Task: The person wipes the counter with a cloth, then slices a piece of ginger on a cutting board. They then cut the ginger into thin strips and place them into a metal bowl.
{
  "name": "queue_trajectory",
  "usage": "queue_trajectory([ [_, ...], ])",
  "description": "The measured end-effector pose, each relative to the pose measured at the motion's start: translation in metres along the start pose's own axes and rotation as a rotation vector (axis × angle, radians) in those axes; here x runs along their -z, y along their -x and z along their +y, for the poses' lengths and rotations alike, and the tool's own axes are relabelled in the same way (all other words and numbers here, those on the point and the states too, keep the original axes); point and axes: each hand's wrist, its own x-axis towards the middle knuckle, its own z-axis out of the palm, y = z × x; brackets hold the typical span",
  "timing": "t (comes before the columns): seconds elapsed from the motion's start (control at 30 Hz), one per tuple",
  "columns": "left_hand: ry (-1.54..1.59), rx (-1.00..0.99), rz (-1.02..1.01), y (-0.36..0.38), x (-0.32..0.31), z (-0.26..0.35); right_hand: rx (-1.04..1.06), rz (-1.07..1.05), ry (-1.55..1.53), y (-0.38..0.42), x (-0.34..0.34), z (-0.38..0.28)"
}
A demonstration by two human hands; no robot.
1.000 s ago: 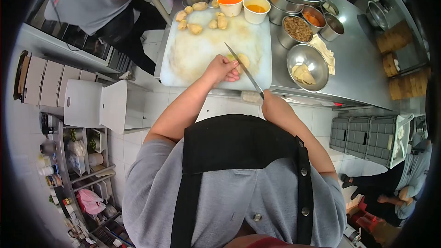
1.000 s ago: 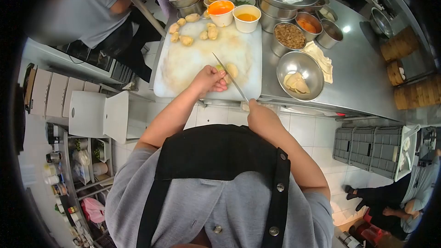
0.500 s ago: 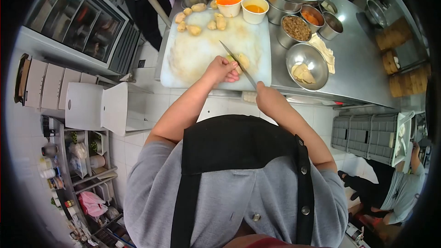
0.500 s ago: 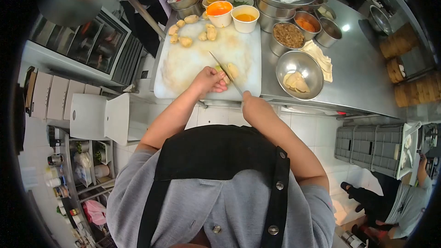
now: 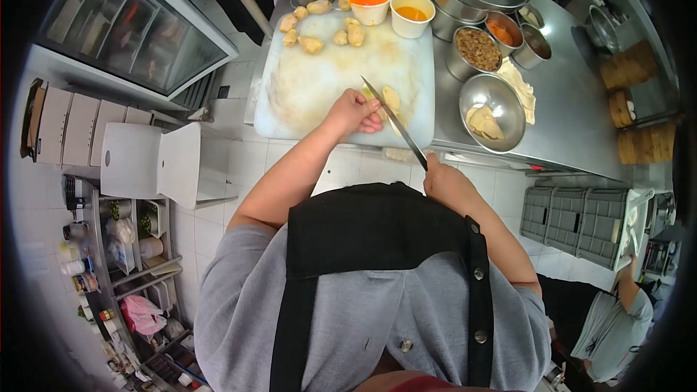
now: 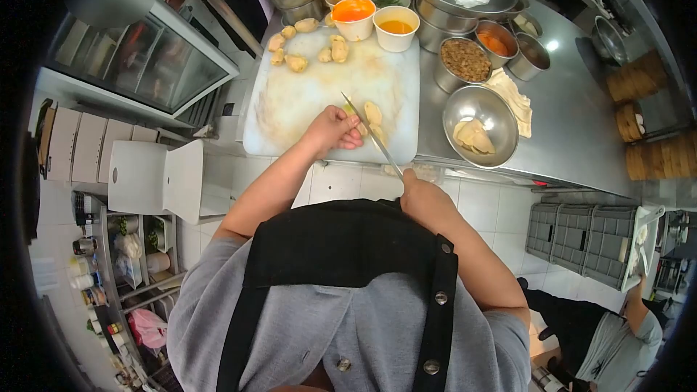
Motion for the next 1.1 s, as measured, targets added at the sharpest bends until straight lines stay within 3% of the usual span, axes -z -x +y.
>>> queue_trajectory([
  [0.57,-0.010,0.011,-0.032,0.000,0.003,0.001,-0.037,-0.007,0.055,-0.043,-0.001,-0.016],
  [0.77,0.006,0.010,-0.058,-0.002,0.003,0.000,0.014,0.149,0.082,-0.049,-0.003,0.011],
  [0.87,0.020,0.007,-0.029,-0.001,0.002,-0.002,0.113,0.137,0.070,-0.033,0.000,0.003],
  [1.1,0.013,0.015,-0.045,-0.002,0.002,-0.001,0.128,0.120,0.014,-0.021,-0.011,0.007],
])
